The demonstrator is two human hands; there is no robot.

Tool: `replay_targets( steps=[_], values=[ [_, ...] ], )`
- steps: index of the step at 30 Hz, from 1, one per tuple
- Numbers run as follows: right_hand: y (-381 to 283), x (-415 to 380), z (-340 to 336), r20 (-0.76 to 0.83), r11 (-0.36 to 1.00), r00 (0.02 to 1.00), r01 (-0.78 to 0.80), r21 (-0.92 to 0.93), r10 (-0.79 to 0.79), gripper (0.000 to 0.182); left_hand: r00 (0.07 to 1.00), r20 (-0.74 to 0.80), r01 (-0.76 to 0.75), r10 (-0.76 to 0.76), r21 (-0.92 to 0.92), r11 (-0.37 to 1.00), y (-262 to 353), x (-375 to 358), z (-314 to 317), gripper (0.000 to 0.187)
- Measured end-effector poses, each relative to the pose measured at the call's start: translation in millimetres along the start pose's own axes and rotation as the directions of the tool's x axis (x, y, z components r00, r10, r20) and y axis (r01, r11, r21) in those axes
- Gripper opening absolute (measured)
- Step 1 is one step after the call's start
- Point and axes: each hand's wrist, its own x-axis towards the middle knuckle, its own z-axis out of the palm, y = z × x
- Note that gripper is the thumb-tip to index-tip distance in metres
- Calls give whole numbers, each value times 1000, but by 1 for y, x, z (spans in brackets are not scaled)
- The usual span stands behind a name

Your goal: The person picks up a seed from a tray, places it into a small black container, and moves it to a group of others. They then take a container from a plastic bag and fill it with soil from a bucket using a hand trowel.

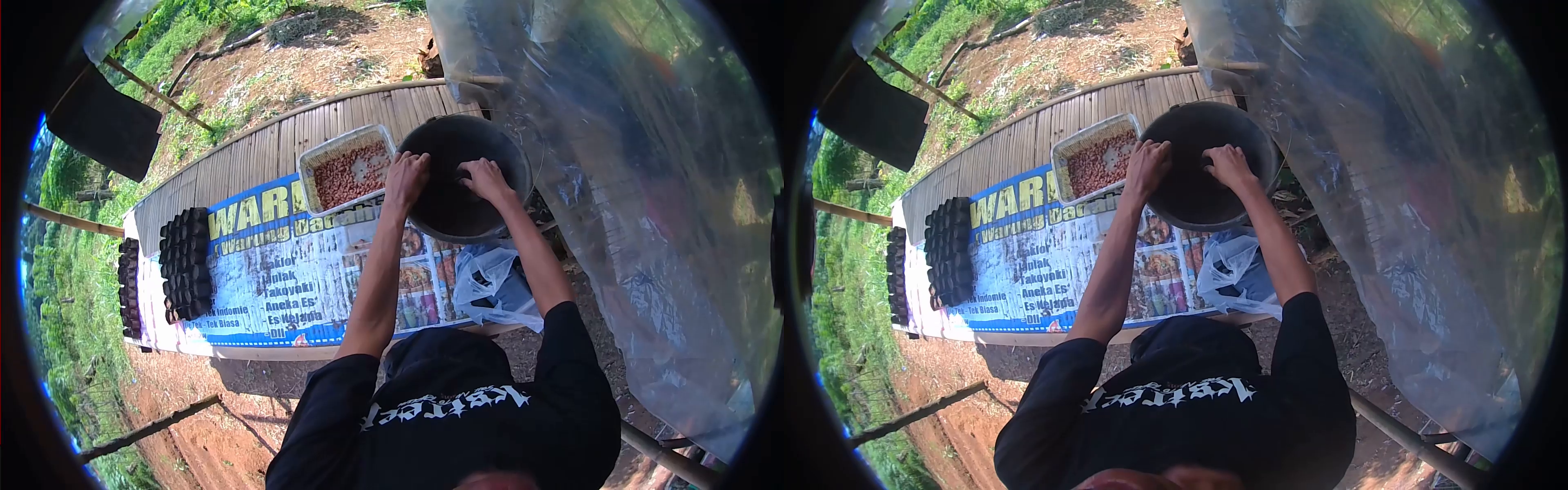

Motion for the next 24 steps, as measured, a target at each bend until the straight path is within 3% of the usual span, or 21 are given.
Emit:
replay_targets(
  steps=[8,11,14,17,20,24],
  values=[
    [10,-3,2,-6,968,985,-166,188,170,21,1000,-13,0,0,10,1000,-1,1,2,8],
    [14,-5,4,38,913,994,-113,392,107,21,1000,-16,1,-1,13,1000,-1,1,2,7],
    [9,-2,7,27,895,995,-97,436,94,21,1000,-1,3,-3,15,1000,1,1,0,7],
    [6,-3,4,-17,937,998,-58,345,68,18,1000,-2,-4,5,15,1000,2,1,-2,7],
    [4,-5,1,-130,947,973,-145,288,189,15,999,32,6,-6,-5,1000,0,1,-1,9],
    [17,-4,10,-370,974,908,-138,181,197,15,1000,15,-9,9,-8,1000,0,1,-1,10]
  ],
)
